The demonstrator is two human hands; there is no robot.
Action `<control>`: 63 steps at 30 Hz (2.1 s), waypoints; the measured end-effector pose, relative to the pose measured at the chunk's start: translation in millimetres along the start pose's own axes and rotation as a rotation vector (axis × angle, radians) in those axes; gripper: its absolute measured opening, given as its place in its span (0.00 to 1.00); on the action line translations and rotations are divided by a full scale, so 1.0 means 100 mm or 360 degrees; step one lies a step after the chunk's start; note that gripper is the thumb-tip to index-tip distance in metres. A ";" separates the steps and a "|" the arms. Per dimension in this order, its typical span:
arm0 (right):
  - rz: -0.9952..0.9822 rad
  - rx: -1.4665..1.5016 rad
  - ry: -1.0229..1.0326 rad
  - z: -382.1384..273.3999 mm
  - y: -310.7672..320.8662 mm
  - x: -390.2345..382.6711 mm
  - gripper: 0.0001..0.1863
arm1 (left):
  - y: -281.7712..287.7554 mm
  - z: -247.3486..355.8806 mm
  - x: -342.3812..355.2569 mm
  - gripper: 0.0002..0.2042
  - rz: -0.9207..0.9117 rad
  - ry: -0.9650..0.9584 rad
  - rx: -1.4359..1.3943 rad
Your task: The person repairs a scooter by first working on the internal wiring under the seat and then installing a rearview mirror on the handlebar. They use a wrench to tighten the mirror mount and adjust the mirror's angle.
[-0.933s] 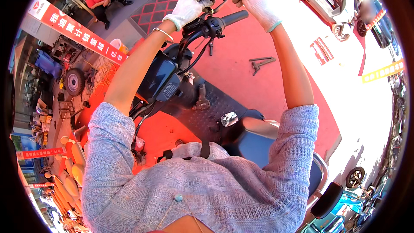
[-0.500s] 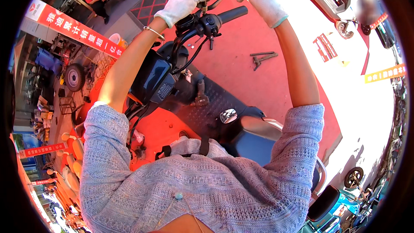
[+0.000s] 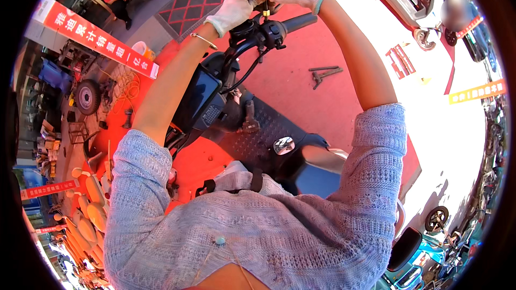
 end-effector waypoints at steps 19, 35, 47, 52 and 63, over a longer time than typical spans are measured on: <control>0.0801 0.1366 -0.1413 1.98 -0.99 0.34 0.07 | -0.19 -0.15 -0.07 0.14 -0.0320 0.0198 -0.0221; 0.1206 0.0866 -0.0358 0.44 0.07 -0.81 0.14 | -0.03 -0.20 -0.08 0.14 0.0056 0.0190 0.0411; 0.1095 0.2274 -0.1251 2.64 -0.50 -0.26 0.15 | -0.27 -0.15 -0.01 0.17 -0.0089 0.0124 0.0250; 0.1587 0.1194 -0.0556 0.89 0.07 -0.95 0.14 | -0.08 -0.25 -0.08 0.16 0.0008 0.0175 0.0430; 0.1175 0.2351 -0.1161 2.34 -0.49 -0.30 0.15 | -0.27 -0.06 -0.02 0.14 -0.0075 0.0099 0.0391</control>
Point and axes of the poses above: each hand's wrist, its own x-axis towards the middle knuckle, its own y-axis out of the back of the hand, z = x × y, the point moved 10 cm from there along x, towards the middle knuckle, and after that the axes turned 10 degrees about z, right-handed, at the moved point
